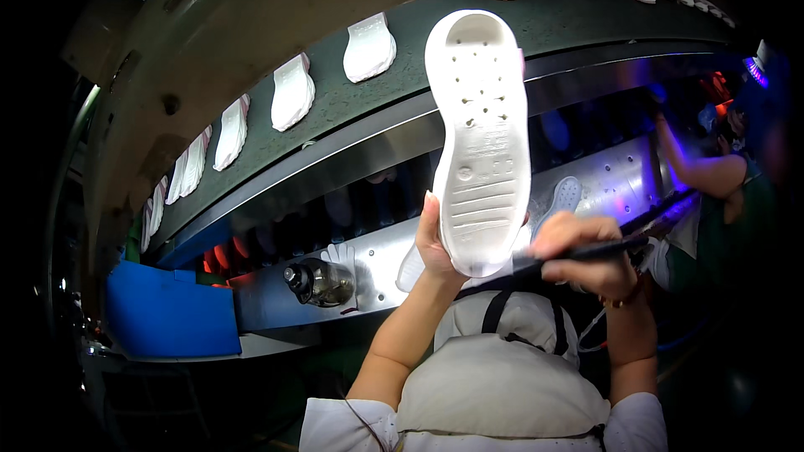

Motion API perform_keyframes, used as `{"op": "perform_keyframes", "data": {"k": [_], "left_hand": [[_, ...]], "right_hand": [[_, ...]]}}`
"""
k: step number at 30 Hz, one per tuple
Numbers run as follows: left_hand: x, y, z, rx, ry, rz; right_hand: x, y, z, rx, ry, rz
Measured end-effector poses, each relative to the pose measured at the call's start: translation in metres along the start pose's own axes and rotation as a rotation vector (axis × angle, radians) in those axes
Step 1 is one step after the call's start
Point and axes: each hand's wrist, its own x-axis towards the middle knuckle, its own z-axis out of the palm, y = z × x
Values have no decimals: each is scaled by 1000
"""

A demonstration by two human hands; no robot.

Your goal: The person picks white shoe insoles from a conveyor belt and paints their surfaces with a brush. They repeatedly dip the brush into a container and apply paint to each insole before placing it back on the belt.

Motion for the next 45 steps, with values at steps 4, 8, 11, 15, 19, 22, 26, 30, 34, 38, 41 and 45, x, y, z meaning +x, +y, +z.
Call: {"op": "perform_keyframes", "data": {"k": [4, 8, 11, 15, 19, 22, 26, 30, 34, 38, 41, 45], "left_hand": [[0, 13, 7, 272, 145, -92], [10, 24, 9, 341, 125, -295], [20, 30, 22, 398, 173, -471], [21, 39, 30, 323, 310, -691], [28, 47, 31, 651, 260, -889], [25, 44, 41, 862, 341, -917], [27, 47, 33, 800, 302, -965], [22, 49, 30, 945, 362, -934], [24, 48, 28, 969, 339, -910], [25, 42, 27, 857, 262, -881], [15, 20, -19, 299, 227, -828], [19, 0, -18, 73, 215, -774]], "right_hand": [[17, -6, -14, -268, -292, 30], [21, -19, -27, -171, -293, 36], [22, -15, -24, -306, -352, -51], [25, -27, -30, -282, -513, -58], [30, -23, -40, -400, -551, 6], [27, -30, -46, -439, -645, 19], [22, -21, -59, -466, -563, 70], [12, -30, -65, -600, -618, 143], [10, -15, -86, -438, -453, 118], [-7, -21, -86, -516, -429, 293], [-12, -6, -66, -253, -71, 172], [-18, 18, -77, -249, 317, 284]]}}
